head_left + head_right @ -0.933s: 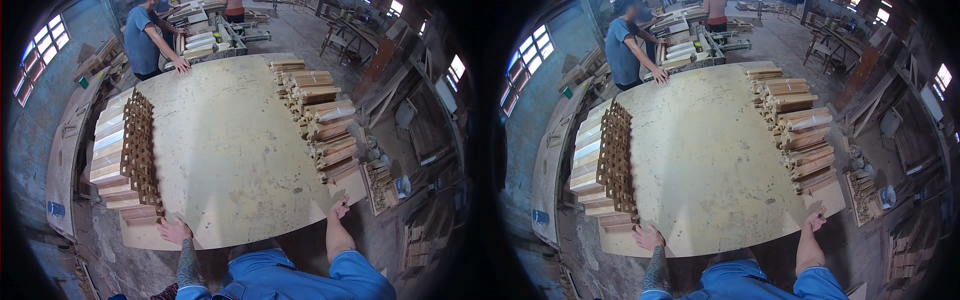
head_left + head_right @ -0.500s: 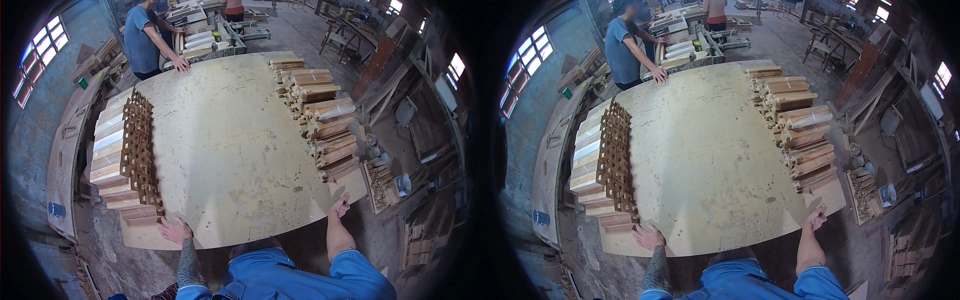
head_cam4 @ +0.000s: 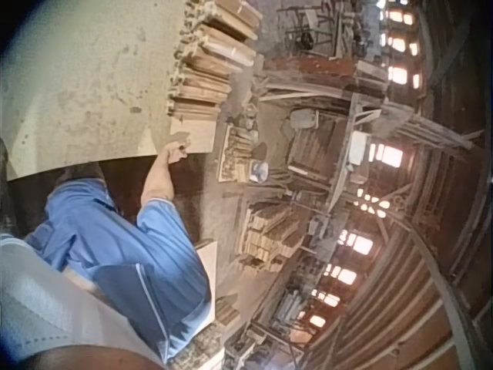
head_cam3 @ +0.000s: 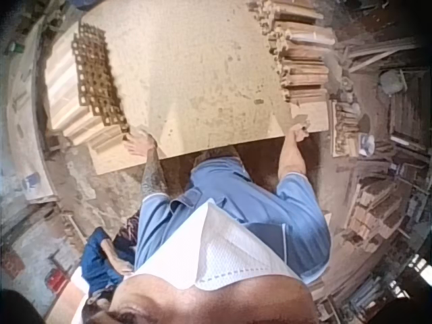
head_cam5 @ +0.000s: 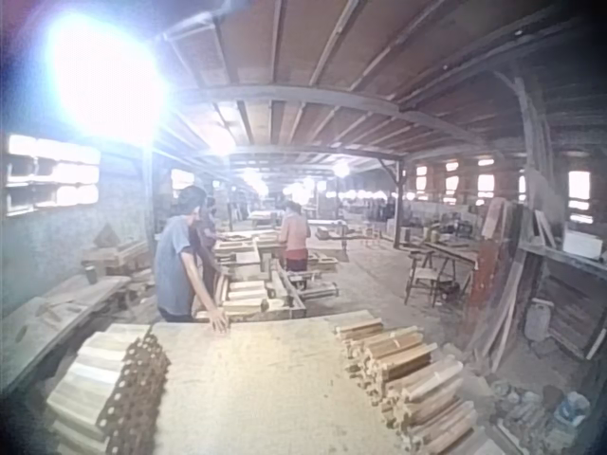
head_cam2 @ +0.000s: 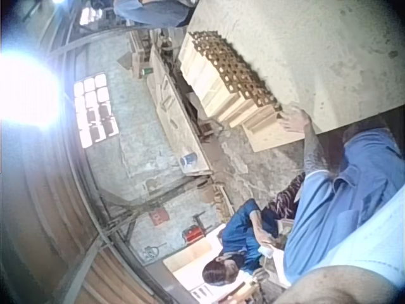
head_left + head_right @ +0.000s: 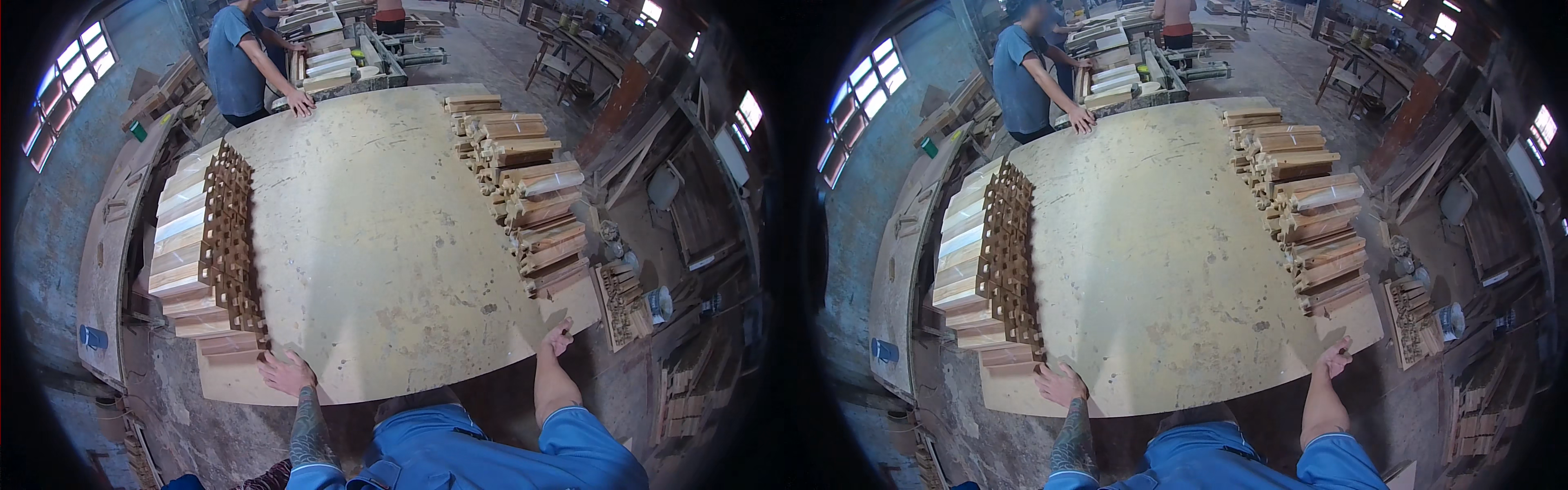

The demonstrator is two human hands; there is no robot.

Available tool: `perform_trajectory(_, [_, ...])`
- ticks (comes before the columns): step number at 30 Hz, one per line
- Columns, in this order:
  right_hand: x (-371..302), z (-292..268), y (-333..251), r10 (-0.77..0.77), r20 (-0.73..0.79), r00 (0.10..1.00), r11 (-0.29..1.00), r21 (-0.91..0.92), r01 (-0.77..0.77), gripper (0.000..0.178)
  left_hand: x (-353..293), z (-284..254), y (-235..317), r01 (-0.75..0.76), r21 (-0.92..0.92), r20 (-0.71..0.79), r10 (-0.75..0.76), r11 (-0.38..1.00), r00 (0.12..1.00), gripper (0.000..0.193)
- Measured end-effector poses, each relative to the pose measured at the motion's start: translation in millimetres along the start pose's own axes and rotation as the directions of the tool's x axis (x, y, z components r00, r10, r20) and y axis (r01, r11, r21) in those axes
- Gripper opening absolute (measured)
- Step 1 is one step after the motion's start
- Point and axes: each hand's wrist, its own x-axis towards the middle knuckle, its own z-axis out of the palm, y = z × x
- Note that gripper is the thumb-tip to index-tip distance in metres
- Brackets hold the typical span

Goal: The person receives wooden rails, fits wooden legs and side pieces together with a coworker to assemble rectangular frames, and sets the finished assemblies aside.

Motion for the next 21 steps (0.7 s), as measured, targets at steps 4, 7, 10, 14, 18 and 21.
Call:
perform_trajectory(4, [9, 9, 14, -0.061, -0.006, 0.998, 0.996, 0.063, 0.061, 0.069, 0, -3, 1, -0.009, -0.012, 0.0, 0.009, 1.0, 1.0, 0.056])
perform_trajectory(7, [16, 14, 21, -0.081, -0.016, 0.997, 0.996, 0.033, 0.082, 0.07, 0, -3, 1, -0.006, -0.008, 0.008, 0.006, 1.0, 1.0, 0.056])
perform_trajectory(10, [18, 14, 21, -0.072, -0.033, 0.997, 0.997, -0.023, 0.071, 0.072, 0, -2, 1, -0.007, -0.004, 0.008, 0.007, 1.0, 1.0, 0.057])
perform_trajectory(14, [14, 11, 17, -0.057, -0.029, 0.998, 0.996, -0.073, 0.055, 0.076, 0, 0, 0, -0.017, -0.006, 0.01, 0.017, 1.0, 1.0, 0.058])
perform_trajectory(18, [11, 8, 14, -0.06, -0.019, 0.998, 0.995, -0.076, 0.058, 0.078, 0, 2, -1, -0.009, 0.0, 0.016, 0.009, 1.0, 1.0, 0.058])
perform_trajectory(21, [11, 8, 13, -0.028, -0.015, 0.999, 0.995, -0.095, 0.027, 0.078, 0, 1, -1, -0.004, -0.008, 0.025, 0.004, 1.0, 1.0, 0.058])
